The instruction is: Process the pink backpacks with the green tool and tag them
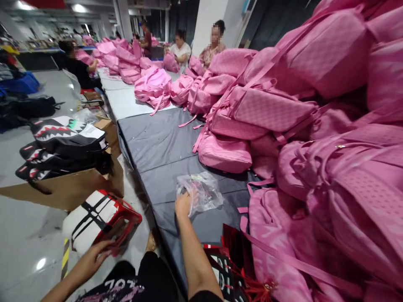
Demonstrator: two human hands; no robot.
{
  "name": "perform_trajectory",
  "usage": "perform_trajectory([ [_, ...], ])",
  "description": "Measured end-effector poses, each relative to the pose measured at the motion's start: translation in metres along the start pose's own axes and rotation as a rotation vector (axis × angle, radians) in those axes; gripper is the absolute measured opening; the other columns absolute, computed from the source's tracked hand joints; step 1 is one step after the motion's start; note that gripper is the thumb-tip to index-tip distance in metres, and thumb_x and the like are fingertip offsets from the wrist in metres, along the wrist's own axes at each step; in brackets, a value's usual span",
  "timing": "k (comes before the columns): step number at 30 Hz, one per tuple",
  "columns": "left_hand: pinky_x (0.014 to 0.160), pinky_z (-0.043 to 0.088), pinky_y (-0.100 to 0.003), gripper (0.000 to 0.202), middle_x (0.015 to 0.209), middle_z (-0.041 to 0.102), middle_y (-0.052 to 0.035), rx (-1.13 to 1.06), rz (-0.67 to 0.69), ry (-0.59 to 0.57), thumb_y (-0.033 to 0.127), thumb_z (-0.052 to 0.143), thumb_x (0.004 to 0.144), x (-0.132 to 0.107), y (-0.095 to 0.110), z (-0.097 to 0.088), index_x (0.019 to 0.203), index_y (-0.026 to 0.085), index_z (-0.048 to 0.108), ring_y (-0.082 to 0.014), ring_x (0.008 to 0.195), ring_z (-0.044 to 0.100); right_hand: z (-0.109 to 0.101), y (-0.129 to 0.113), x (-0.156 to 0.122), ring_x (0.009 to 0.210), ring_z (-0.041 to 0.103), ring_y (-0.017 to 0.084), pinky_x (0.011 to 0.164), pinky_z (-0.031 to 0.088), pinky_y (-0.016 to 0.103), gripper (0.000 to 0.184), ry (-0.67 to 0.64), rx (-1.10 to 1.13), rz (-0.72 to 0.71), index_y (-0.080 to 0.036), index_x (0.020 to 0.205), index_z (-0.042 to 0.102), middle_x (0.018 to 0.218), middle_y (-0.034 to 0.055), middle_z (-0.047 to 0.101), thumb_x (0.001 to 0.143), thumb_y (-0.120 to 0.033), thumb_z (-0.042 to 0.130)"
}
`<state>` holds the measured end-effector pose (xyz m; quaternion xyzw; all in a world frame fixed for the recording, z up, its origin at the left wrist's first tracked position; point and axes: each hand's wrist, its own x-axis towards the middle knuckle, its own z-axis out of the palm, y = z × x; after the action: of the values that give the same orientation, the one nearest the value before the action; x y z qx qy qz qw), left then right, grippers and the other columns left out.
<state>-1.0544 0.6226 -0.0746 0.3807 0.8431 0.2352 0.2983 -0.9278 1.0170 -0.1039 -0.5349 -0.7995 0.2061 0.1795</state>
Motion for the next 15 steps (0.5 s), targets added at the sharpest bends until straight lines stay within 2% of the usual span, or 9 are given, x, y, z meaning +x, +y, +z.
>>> perform_trajectory([
  [2,0.104,0.048,-0.036,0.045,0.124,0.067,-0.0039,-0.022,-0.035,0.055,0.049,0.042,0.088,0.033,0.003,-0.027,0.12,0.026,0.063,-0.024,0.116,0.062,-0.005,0.012,0.01,0.142,0.021,0.035,0.111,0.024,0.055,0.063,0.03,-0.061,0.024,0.002,0.149,0.019,0.154,0.0299,0.017,0.091,-0.022,0.03],
  [4,0.103,0.048,-0.037,0.046,0.123,0.067,-0.0041,-0.028,-0.054,0.056,0.048,0.04,0.089,0.063,0.013,-0.044,0.121,0.025,0.063,-0.0234,0.114,0.063,-0.009,0.024,0.015,0.144,0.018,0.032,0.113,0.023,0.052,0.062,0.016,-0.101,0.027,-0.001,0.148,0.024,0.155,0.025,0.02,0.09,-0.023,0.031],
  [7,0.103,0.048,-0.035,0.042,0.124,0.067,-0.0031,0.015,0.016,-0.076,0.043,0.043,0.088,0.107,0.04,-0.055,0.121,0.026,0.063,-0.0221,0.114,0.063,-0.009,0.041,0.033,0.142,0.024,0.03,0.114,0.023,0.048,0.059,-0.026,-0.126,0.062,-0.001,0.142,0.038,0.15,0.022,0.035,0.085,-0.017,0.033],
  [11,0.104,0.046,-0.034,0.039,0.125,0.066,-0.004,0.13,0.174,-0.274,0.035,0.048,0.086,0.17,0.087,-0.067,0.121,0.026,0.064,-0.0221,0.116,0.061,-0.008,0.051,0.087,0.144,0.022,0.027,0.116,0.02,0.047,0.061,-0.035,-0.096,0.098,-0.011,0.142,0.042,0.151,0.0137,0.037,0.081,-0.013,0.039],
  [13,0.103,0.046,-0.034,0.039,0.125,0.066,-0.0049,0.183,0.236,-0.327,0.032,0.048,0.086,0.205,0.108,-0.079,0.121,0.026,0.063,-0.0223,0.115,0.061,-0.01,0.049,0.115,0.144,0.024,0.03,0.114,0.024,0.051,0.057,-0.017,-0.061,0.126,-0.013,0.138,0.048,0.149,0.0151,0.041,0.081,-0.016,0.045],
  [15,0.101,0.046,-0.033,0.038,0.123,0.067,-0.005,0.231,0.308,-0.366,0.031,0.048,0.087,0.243,0.12,-0.093,0.121,0.027,0.063,-0.022,0.113,0.062,-0.012,0.045,0.138,0.141,0.029,0.034,0.11,0.029,0.056,0.05,0.012,-0.021,0.161,-0.016,0.129,0.056,0.144,0.0174,0.047,0.079,-0.015,0.051],
])
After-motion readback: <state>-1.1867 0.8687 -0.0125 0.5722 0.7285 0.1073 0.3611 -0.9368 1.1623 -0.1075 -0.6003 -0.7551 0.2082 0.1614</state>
